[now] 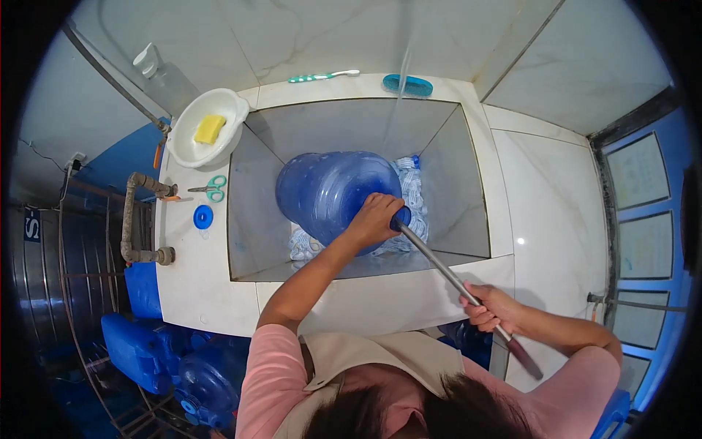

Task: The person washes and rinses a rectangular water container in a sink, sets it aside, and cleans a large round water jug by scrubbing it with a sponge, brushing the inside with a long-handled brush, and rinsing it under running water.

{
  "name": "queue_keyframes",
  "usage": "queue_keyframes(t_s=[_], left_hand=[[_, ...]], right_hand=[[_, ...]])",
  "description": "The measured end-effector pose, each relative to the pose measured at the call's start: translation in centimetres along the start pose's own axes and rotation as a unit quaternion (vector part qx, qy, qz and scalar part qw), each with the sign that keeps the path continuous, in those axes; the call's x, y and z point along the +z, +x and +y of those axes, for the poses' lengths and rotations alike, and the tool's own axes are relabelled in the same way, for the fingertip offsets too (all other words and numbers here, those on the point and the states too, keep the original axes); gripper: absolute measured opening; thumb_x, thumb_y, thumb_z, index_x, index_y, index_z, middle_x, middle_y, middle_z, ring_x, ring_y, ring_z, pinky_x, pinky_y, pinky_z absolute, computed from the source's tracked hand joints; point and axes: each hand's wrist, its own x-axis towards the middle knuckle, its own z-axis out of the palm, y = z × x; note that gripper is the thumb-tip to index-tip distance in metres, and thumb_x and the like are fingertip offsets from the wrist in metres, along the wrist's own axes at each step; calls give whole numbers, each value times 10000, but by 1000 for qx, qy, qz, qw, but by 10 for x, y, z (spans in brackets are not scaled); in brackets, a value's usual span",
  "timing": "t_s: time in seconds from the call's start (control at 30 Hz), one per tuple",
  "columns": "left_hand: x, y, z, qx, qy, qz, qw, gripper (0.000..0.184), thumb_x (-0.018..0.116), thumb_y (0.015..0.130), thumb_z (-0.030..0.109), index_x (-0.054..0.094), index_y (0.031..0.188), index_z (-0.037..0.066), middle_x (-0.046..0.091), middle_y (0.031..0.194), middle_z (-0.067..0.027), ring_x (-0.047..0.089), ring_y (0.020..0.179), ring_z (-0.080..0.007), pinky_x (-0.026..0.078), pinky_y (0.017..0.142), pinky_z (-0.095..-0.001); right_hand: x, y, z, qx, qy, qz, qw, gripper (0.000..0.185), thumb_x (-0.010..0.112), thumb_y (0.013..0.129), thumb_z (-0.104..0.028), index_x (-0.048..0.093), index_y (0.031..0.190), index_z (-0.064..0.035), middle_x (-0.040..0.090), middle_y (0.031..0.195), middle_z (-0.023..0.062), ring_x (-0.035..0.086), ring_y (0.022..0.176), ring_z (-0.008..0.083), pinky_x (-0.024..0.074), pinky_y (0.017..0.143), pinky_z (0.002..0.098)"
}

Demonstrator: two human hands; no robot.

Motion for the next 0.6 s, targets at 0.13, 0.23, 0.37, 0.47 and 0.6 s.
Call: queue_keyframes(t_s=[0.13,0.23,0.37,0.47,0.6], left_hand=[[7,-7,2,1,35,72,997,624,800,569,239,511,1092,63,541,1047,-115,489,1059,-306,332,962,-422],[4,-11,-2,24,8,47,999,606,792,577,225,507,1087,64,541,1040,-111,497,1039,-304,335,951,-430],[-13,1,-2,45,-40,-117,991,593,779,588,202,511,1099,64,543,1032,-106,502,1042,-311,345,946,-430],[-30,14,1,11,-59,-202,978,593,772,604,190,509,1119,59,538,1039,-112,494,1063,-319,344,961,-433],[1,4,12,-34,-13,56,998,588,756,641,159,495,1156,42,512,1086,-139,466,1108,-326,322,1003,-436]], right_hand=[[13,-4,-8,-21,-119,90,989,379,415,949,-439,461,816,-88,376,489,-17,315,335,107,251,299,252],[-32,4,-22,-294,-678,238,630,380,429,944,-410,471,819,-53,505,499,103,461,357,261,364,346,381],[-31,-3,-56,-322,-824,301,355,362,461,924,-374,488,803,-34,548,552,192,580,525,378,433,446,487],[-34,14,-49,-319,-819,310,363,377,447,935,-395,482,795,-47,546,539,127,546,424,281,413,378,400],[-12,17,-46,-46,-260,115,958,425,409,947,-454,473,781,-68,449,597,-5,356,390,69,297,332,245]])
